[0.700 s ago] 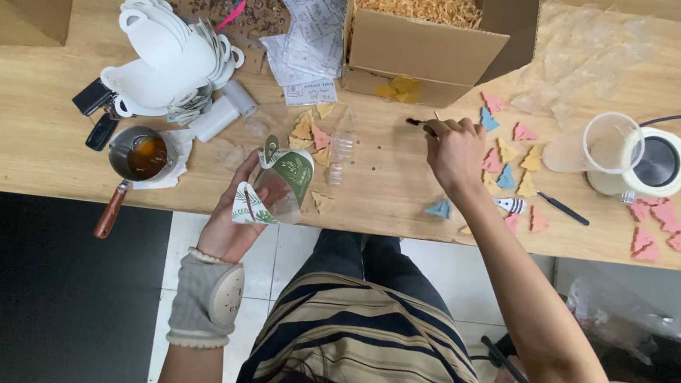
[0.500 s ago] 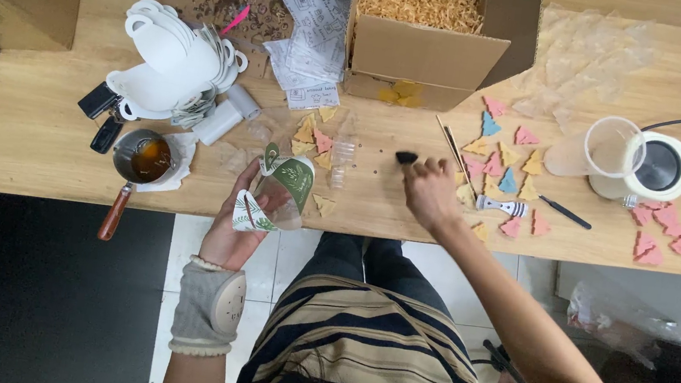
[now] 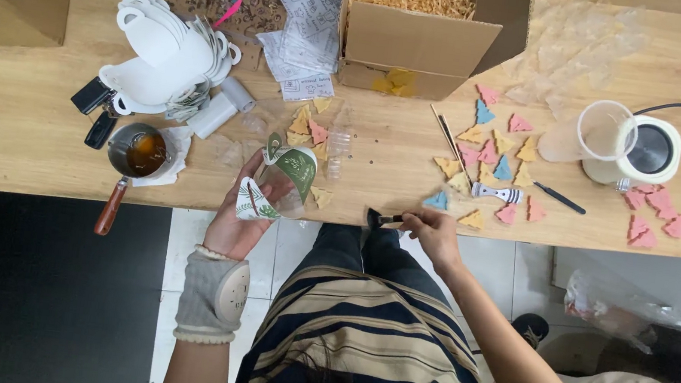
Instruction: Applying melted wax or adhesive to small Christmas tree shaped candle decorations and packing them into a box.
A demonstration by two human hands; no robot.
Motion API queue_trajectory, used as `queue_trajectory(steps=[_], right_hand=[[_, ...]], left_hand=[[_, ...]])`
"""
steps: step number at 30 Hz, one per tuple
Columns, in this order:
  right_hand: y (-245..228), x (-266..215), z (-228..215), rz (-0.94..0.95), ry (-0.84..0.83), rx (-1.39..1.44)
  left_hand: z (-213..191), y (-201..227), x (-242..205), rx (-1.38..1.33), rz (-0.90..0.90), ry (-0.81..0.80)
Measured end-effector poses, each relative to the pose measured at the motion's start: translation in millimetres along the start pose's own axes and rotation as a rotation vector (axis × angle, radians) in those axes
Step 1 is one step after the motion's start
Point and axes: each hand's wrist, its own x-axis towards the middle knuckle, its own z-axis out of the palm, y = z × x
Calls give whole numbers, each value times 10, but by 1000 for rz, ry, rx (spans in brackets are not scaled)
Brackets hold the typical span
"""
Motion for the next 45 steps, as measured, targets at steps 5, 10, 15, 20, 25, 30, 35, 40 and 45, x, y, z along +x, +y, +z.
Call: queue_trajectory(steps=[5,10,15,20,25,30,35,40,45], right_hand=[[-150,-97,-235,335,124,293],[-534,-204,-980,316,132,815],[-1295,-430,-2135,-409,391,719],[-1079,79,-2855,-422,663,229],[-629,325,-3000,-475,691,-118],[-757,386,-3015,-396,728,78],[-982,436,-3148,-383,714,-7],[-1119,575,-3228,-403,575,-39],[-1399,520,-2970,-312,588,-297]], left_hand=[[-40,24,-40,45,-10,28],[24,-4,17,59,-30,37],[185,-138,177,107,-77,51],[372,-266,352,145,-127,25],[624,-275,346,177,-98,-1],[789,-250,391,188,-110,-2],[650,-278,362,183,-165,55],[663,-311,342,192,-150,81],[816,-312,335,207,-189,67]])
